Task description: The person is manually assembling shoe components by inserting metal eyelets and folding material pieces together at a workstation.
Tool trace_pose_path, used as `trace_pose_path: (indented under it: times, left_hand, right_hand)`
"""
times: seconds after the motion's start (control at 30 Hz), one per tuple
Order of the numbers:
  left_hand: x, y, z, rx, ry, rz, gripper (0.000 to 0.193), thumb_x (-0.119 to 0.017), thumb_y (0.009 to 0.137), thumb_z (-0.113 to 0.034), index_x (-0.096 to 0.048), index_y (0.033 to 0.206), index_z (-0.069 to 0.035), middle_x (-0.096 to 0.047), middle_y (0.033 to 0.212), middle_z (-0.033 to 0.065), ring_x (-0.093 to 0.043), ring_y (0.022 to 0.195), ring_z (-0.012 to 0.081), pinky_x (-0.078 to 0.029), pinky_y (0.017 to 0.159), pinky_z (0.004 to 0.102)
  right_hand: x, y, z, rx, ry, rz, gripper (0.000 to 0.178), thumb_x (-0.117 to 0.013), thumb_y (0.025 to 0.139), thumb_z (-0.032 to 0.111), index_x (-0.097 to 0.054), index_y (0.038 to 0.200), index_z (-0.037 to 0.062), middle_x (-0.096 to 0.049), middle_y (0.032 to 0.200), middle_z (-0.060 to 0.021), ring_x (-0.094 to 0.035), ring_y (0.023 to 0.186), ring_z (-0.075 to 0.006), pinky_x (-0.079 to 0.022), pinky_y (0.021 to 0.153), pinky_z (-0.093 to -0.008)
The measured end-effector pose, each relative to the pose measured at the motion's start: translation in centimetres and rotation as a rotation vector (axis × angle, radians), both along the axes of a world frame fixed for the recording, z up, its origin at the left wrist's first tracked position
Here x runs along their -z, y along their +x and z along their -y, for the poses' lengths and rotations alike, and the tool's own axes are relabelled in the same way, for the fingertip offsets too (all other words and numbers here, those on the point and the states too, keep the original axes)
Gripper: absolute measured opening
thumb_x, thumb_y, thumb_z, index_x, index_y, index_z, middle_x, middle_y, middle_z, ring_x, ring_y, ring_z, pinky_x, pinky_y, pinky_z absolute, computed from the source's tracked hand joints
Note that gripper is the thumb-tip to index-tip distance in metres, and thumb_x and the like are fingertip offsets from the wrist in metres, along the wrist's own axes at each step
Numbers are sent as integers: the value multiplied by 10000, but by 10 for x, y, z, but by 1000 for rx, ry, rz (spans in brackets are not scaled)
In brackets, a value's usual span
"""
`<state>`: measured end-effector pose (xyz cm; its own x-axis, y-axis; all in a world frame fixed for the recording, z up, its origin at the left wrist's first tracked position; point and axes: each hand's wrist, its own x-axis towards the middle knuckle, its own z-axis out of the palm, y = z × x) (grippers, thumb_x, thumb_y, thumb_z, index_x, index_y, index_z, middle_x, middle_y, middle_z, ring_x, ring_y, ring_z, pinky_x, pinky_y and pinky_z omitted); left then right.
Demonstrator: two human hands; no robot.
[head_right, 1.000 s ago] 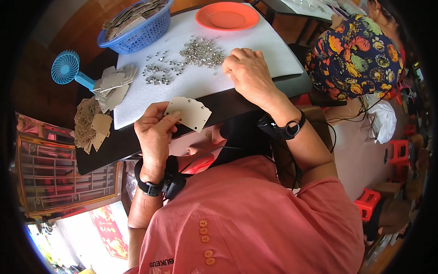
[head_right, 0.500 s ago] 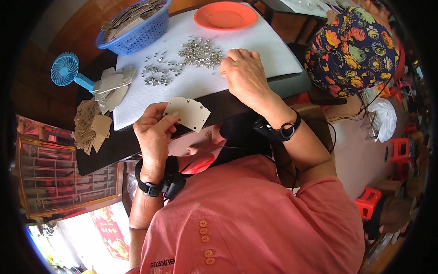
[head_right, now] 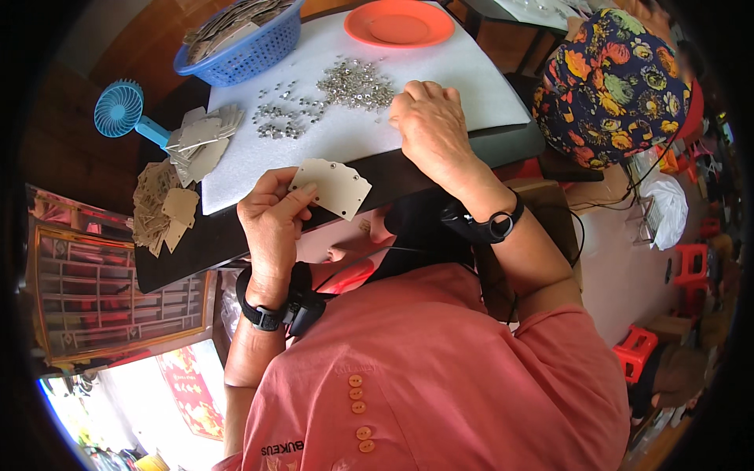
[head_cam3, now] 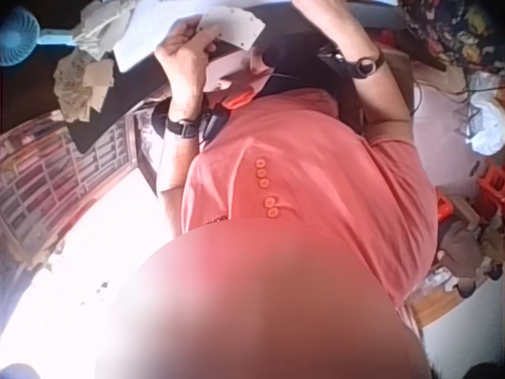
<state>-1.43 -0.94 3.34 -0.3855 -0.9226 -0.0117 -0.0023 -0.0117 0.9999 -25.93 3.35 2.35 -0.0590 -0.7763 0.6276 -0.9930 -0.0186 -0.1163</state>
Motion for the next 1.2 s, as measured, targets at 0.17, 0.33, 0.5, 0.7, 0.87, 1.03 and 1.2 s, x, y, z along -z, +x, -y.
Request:
trace_pose_path:
  times: [0.17,0.33,0.5,0.7,0.87,1.03,1.2]
  left_hand:
    - [-2,0,-2,8,-17,14,176,-681,871,-22,-703,1043,11,-686,773,14,-523,609,36,-433,561,188]
    - [2,-2,0,-17,-21,-29,185,-684,852,7,-698,1036,16,-679,770,28,-500,572,27,-320,457,161]
    - [0,0,-2,-14,-18,-19,186,-684,852,7,-696,1038,18,-680,773,33,-504,572,28,-318,449,162]
    - [1,1,-1,6,-16,-21,167,-687,870,-28,-703,1031,14,-690,773,21,-528,613,38,-432,566,193]
    - [1,0,1,2,-33,11,165,-687,870,-25,-702,1029,16,-692,776,28,-539,612,41,-441,560,195]
    - [1,-2,0,-9,-21,-15,194,-713,841,-4,-699,1033,20,-677,775,29,-532,599,34,-371,500,164]
    - [2,-1,2,-4,-24,-48,149,-700,844,11,-693,992,26,-674,769,18,-544,615,41,-457,560,197]
  right_hand:
    - [-2,-9,-7,-74,31,122,97,-665,802,3,-627,830,88,-593,899,-37,-571,958,-258,-383,843,-390]
    - [-1,-5,0,-39,58,79,112,-648,803,-11,-627,844,91,-596,905,-38,-570,963,-263,-385,860,-386]
    - [-1,-10,-1,-48,77,74,112,-644,805,-7,-615,855,88,-594,918,-45,-565,978,-266,-382,861,-388]
    - [-6,-4,-5,-100,7,134,92,-633,830,17,-587,871,85,-583,909,-47,-566,958,-267,-381,863,-390]
    - [-28,42,-3,-327,-75,212,65,-643,859,84,-586,890,89,-578,900,-55,-575,914,-269,-386,845,-382]
    - [-19,77,10,-432,-108,207,98,-646,850,76,-562,893,101,-541,897,-39,-539,897,-256,-371,825,-388]
    - [-19,88,12,-455,-104,213,113,-652,839,51,-562,886,100,-541,897,-37,-541,889,-250,-364,830,-382]
